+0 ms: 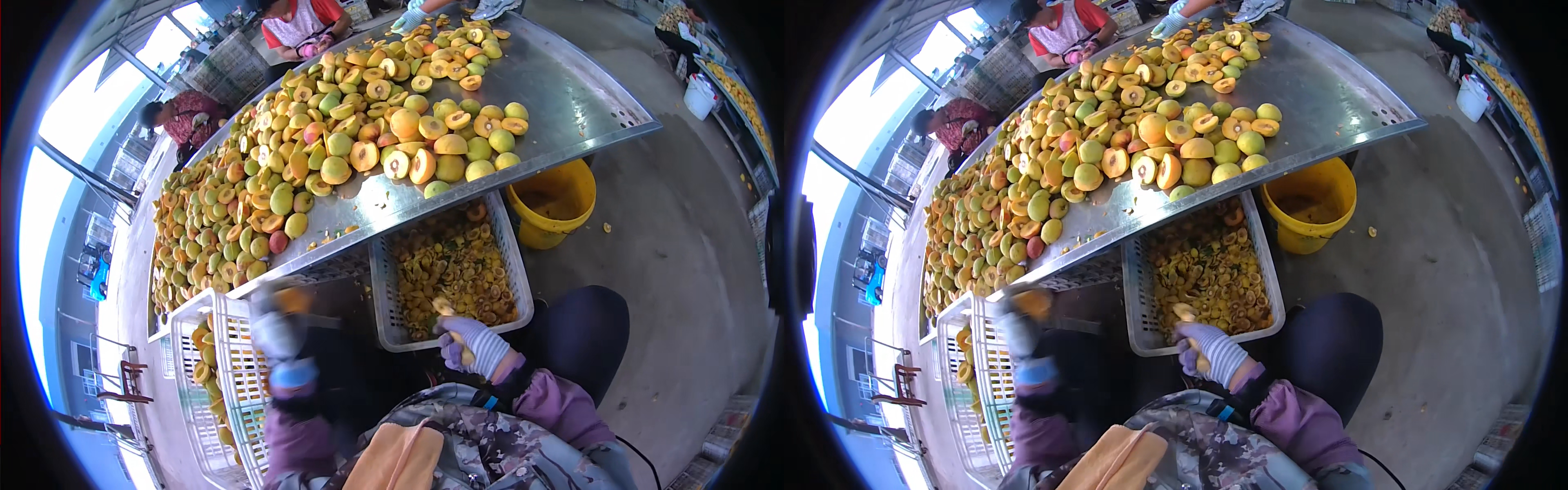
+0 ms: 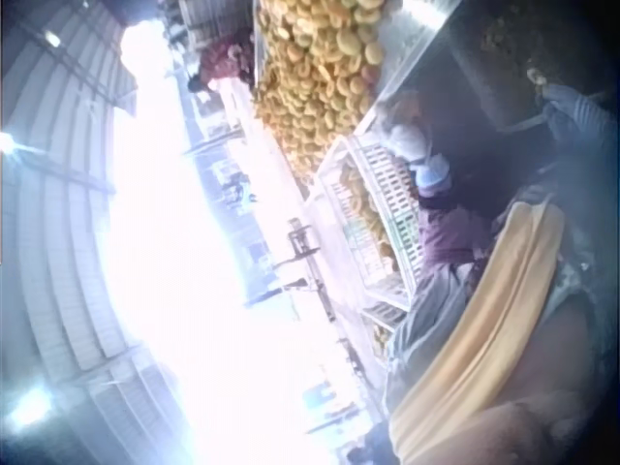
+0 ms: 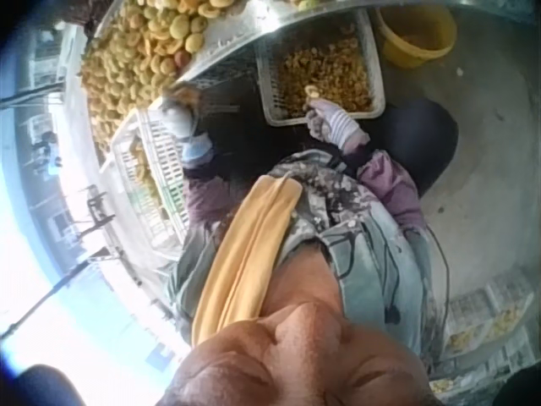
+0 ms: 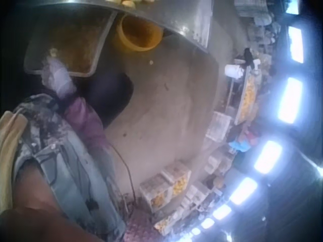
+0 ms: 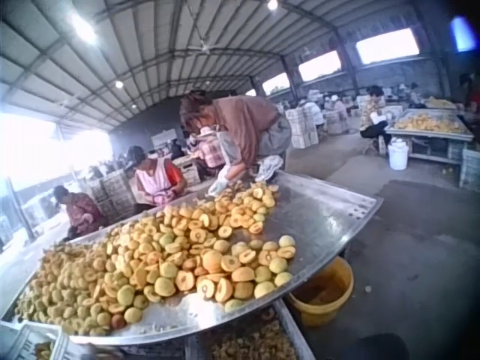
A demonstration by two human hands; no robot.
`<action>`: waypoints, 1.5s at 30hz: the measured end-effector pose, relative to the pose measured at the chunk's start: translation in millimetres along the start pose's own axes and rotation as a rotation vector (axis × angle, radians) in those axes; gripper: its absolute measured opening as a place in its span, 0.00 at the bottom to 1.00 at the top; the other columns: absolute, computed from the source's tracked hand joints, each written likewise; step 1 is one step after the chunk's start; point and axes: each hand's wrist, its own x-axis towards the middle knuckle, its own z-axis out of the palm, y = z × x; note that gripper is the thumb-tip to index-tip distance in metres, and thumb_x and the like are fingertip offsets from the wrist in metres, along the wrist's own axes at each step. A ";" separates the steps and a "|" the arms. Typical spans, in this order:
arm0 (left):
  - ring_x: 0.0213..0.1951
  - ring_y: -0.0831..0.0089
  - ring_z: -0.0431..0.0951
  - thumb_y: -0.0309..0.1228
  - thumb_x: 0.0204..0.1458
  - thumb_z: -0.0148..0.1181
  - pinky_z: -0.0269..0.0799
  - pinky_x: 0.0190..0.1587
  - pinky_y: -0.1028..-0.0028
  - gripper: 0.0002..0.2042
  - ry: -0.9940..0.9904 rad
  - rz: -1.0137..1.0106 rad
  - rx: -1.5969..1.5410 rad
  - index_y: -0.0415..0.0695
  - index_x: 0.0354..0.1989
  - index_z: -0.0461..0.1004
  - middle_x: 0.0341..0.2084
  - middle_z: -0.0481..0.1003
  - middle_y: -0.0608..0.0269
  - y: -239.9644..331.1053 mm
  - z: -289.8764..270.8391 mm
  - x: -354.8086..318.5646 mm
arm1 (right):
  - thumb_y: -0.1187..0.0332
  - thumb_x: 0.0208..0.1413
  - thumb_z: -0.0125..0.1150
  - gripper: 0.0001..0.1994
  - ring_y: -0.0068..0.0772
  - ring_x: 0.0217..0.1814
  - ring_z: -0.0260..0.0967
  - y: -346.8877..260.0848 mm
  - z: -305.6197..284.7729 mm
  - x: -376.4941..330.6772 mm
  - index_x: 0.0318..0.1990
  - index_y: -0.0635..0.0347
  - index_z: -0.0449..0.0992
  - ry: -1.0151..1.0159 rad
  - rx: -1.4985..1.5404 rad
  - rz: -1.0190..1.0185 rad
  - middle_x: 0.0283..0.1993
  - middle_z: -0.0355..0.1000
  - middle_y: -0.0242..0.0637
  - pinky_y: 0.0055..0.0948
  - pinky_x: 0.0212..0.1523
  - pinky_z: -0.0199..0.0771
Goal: The person processes halved peaches by picking them up from a table, scooping out the pits using a tool over a waste crate, and placing the fruit into a basket.
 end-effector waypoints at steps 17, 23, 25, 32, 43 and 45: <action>0.45 0.50 0.75 0.40 0.45 0.58 0.70 0.49 0.60 0.29 -0.529 -0.433 -0.208 0.51 0.60 0.64 0.44 0.75 0.48 10.2 162.7 125.8 | 0.63 0.55 0.56 0.09 0.26 0.13 0.63 -13.2 -9.5 -9.1 0.37 0.59 0.71 0.165 -0.332 -0.381 0.20 0.66 0.32 0.27 0.13 0.65; 0.45 0.51 0.76 0.41 0.44 0.58 0.70 0.48 0.60 0.31 -0.679 -0.430 -0.064 0.49 0.60 0.62 0.43 0.74 0.45 13.7 256.7 137.9 | 0.65 0.58 0.56 0.09 0.22 0.17 0.64 -28.0 -5.8 -14.1 0.32 0.60 0.68 0.233 -0.544 -0.574 0.18 0.66 0.31 0.22 0.18 0.64; 0.44 0.51 0.76 0.41 0.43 0.59 0.71 0.48 0.61 0.29 -0.683 -0.455 -0.069 0.47 0.57 0.65 0.42 0.75 0.45 9.6 264.1 139.2 | 0.65 0.58 0.56 0.09 0.21 0.19 0.65 -31.6 -5.0 -14.0 0.32 0.61 0.68 0.251 -0.536 -0.537 0.19 0.65 0.30 0.21 0.20 0.65; 0.36 0.64 0.79 0.33 0.43 0.64 0.73 0.40 0.68 0.22 -0.719 -0.807 -0.914 0.38 0.48 0.70 0.34 0.78 0.53 21.3 213.3 117.7 | 0.64 0.54 0.58 0.12 0.39 0.20 0.70 -25.2 1.1 -11.1 0.36 0.65 0.66 0.426 -1.086 -0.868 0.20 0.69 0.43 0.32 0.22 0.69; 0.48 0.64 0.76 0.24 0.55 0.55 0.70 0.53 0.68 0.20 -0.504 -0.404 -0.917 0.34 0.55 0.58 0.45 0.73 0.50 111.5 86.4 8.8 | 0.69 0.48 0.61 0.15 0.50 0.19 0.70 3.1 30.5 -11.4 0.39 0.67 0.65 0.636 -1.762 -1.408 0.18 0.69 0.44 0.43 0.19 0.69; 0.48 0.63 0.75 0.22 0.53 0.56 0.70 0.52 0.68 0.22 -0.465 -0.681 -1.273 0.34 0.55 0.57 0.45 0.73 0.49 116.6 86.7 -7.4 | 0.68 0.48 0.61 0.15 0.49 0.19 0.70 5.9 29.8 -10.0 0.40 0.67 0.65 0.666 -1.831 -1.442 0.18 0.69 0.44 0.43 0.20 0.69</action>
